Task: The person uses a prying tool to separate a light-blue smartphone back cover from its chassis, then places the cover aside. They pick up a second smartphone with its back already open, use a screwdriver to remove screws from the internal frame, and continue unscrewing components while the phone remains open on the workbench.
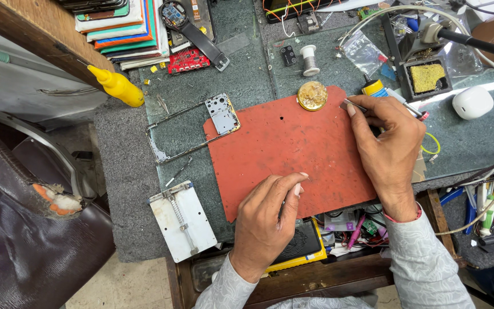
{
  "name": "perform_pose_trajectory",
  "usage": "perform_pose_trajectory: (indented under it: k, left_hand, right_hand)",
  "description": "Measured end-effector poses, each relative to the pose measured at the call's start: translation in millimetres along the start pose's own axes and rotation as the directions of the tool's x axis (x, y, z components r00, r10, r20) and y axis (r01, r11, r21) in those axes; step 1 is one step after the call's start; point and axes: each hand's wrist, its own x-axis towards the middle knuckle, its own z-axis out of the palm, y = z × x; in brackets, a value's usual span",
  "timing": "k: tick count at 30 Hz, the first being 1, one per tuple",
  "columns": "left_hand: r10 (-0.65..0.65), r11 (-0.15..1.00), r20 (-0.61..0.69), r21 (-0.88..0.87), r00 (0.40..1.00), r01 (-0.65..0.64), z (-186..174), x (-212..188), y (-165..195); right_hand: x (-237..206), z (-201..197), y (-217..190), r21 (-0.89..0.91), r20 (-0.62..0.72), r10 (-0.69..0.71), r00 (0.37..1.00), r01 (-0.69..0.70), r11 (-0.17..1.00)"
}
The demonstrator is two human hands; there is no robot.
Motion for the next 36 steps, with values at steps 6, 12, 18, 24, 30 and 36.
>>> perform_pose_trajectory:
  k: [6, 12, 18, 24, 30, 36]
  left_hand:
    - [0.004, 1.000, 0.003, -0.010, 1.000, -0.004, 0.1, -0.2, 0.4]
    - [0.006, 1.000, 0.003, 0.002, 1.000, -0.006, 0.4, -0.8, 0.7]
    - [0.016, 1.000, 0.005, -0.002, 1.000, -0.016, 0.5, -1.0, 0.2]
    - [0.011, 1.000, 0.006, 0.008, 1.000, -0.011, 0.7, -1.2, 1.1]
    - [0.019, 1.000, -0.003, -0.005, 1.000, -0.019, 0.7, -0.6, 1.7]
    - [0.008, 1.000, -0.004, 0.017, 1.000, -0.008, 0.9, -0.3, 2.8]
  right_hand:
    - [-0.1, -0.8, -1.3, -0.004, -0.002, 0.004, 1.000, -0.004, 1.000]
    - [0.2, -1.6, -1.9, -0.007, 0.000, -0.005, 1.000, 0.005, 1.000]
    - [0.0, -2.3, -1.8, -0.018, 0.004, -0.012, 1.000, 0.012, 1.000]
    - [0.2, -2.7, -1.3, -0.037, 0.006, -0.040, 0.999, 0.040, 0.999]
    - [-0.6, -3.1, -2.2, -0.050, 0.007, -0.066, 0.998, 0.067, 0.997]
    - [-1.4, -3.2, -3.2, -0.082, 0.005, -0.094, 0.996, 0.094, 0.992]
